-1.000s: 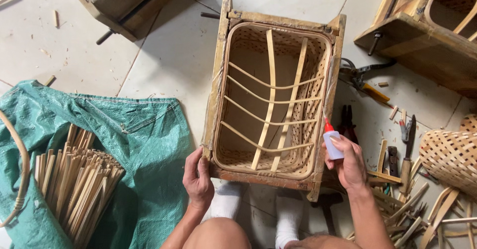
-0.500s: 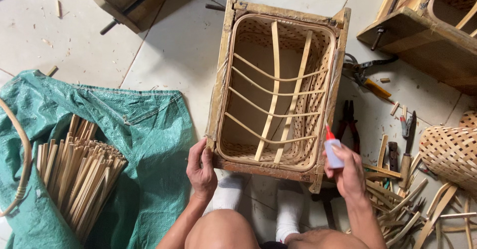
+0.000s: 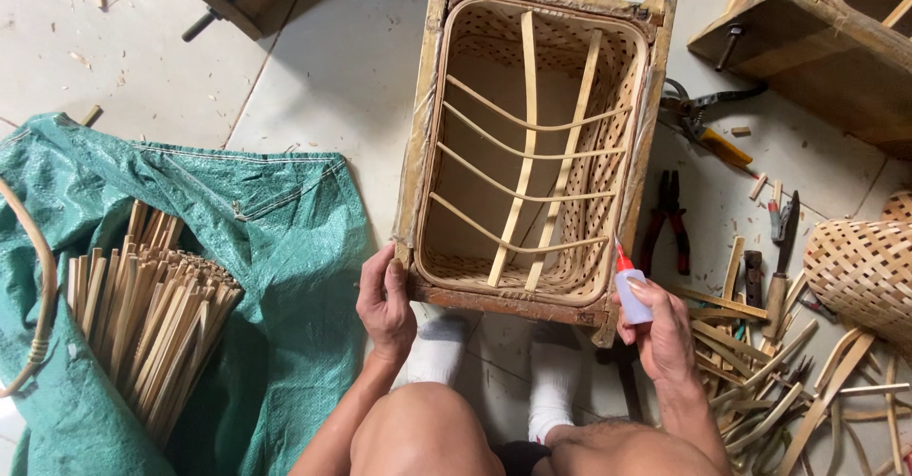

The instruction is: The person assembles a rectangular woven basket by applying glue to the frame and inserting bamboo strips. They use a hammer to secure the strips and a knife to trim excess material. The basket is held in a wooden jig during the process.

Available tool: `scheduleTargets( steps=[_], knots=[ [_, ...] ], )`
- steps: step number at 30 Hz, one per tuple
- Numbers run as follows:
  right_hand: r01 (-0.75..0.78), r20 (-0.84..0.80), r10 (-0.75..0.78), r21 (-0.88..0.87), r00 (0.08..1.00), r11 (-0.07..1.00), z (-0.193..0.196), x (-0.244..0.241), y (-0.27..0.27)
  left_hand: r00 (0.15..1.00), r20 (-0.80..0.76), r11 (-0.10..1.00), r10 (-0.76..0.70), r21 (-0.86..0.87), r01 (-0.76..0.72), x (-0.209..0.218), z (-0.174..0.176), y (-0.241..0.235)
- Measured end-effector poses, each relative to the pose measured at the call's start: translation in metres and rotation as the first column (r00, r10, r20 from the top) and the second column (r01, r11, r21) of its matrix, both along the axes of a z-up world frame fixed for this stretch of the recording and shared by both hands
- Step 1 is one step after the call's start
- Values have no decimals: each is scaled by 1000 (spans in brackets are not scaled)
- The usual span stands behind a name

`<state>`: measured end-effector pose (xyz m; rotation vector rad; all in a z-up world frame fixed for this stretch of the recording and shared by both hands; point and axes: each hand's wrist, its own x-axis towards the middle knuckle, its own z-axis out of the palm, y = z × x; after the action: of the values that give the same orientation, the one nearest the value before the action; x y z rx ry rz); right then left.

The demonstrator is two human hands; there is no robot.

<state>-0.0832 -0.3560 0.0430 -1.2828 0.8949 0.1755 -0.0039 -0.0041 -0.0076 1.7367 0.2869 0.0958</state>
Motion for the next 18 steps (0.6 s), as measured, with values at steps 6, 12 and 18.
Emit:
scheduleTargets(
  steps=[6, 12, 18],
  knots=[
    [-6, -23, 6, 4, 1000, 1000, 9, -29, 16, 1000, 6, 998, -7, -62, 7, -1, -3, 1],
    [-30, -43, 29, -13, 999, 999, 15, -56, 27, 999, -29, 998, -14, -54, 13, -2, -5, 3],
    [-15, -16, 16, 68, 1000, 998, 5, -58, 19, 999, 40, 998, -36, -49, 38, 0, -5, 3]
  ],
)
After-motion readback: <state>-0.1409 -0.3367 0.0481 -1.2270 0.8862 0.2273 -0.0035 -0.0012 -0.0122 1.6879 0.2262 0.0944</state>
